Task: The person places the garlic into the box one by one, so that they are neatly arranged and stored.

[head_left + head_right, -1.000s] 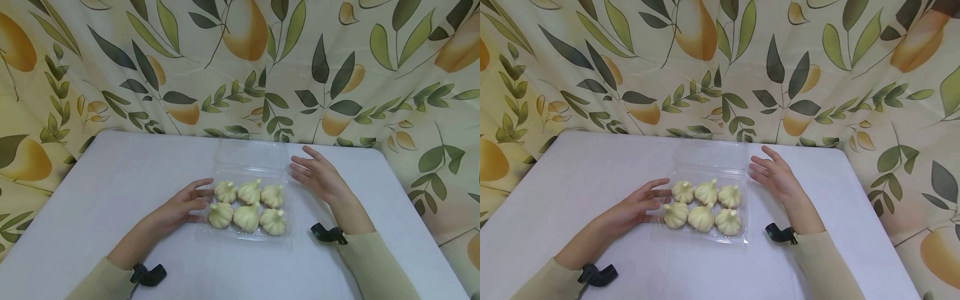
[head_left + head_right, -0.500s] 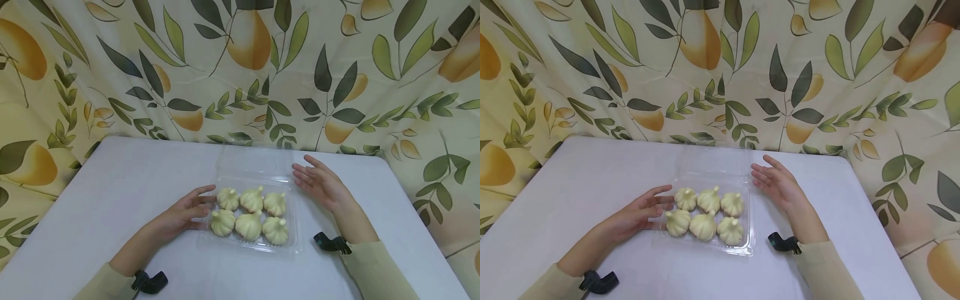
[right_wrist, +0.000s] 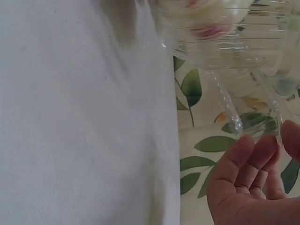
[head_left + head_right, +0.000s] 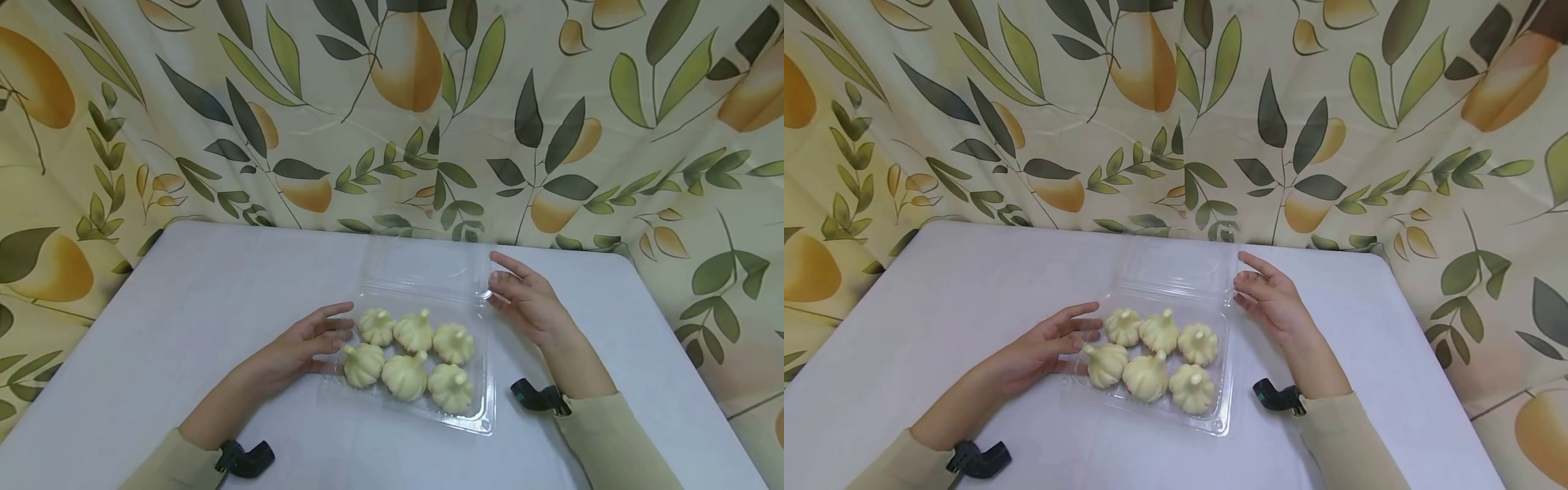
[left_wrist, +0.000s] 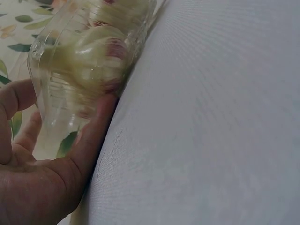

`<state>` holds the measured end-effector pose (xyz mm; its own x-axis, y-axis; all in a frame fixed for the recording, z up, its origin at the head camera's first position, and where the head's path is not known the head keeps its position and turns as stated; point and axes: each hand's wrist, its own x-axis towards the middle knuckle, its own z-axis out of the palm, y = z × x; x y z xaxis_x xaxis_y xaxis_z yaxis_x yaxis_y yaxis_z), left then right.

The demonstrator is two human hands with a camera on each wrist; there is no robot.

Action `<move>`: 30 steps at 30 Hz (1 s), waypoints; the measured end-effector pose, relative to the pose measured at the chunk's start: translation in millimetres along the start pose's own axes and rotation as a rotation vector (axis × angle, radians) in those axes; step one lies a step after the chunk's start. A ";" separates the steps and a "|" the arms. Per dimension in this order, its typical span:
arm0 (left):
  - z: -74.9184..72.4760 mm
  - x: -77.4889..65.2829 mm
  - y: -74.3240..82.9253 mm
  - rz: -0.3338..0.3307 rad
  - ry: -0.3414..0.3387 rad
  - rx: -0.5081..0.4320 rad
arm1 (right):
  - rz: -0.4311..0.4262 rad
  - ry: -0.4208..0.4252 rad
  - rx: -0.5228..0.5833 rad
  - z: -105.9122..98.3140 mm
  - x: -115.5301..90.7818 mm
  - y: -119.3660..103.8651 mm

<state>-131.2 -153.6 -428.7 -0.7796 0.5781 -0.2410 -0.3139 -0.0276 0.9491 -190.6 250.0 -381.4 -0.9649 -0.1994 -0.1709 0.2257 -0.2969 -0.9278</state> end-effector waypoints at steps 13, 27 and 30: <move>2.5 1.3 1.9 -0.003 0.027 0.028 | -0.208 -0.135 -0.197 -2.2 -10.6 -8.4; 9.3 -6.0 6.0 -0.013 0.115 -0.070 | -0.275 -0.103 -0.792 12.0 -39.8 -12.6; 11.1 -9.2 8.9 -0.019 0.098 -0.111 | -0.354 -0.094 -0.938 11.2 -47.8 -9.5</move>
<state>-120.8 -150.1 -415.8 -0.8203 0.4970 -0.2828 -0.3830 -0.1102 0.9172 -145.1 251.8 -360.7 -0.9324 -0.3269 0.1542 -0.3077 0.4942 -0.8131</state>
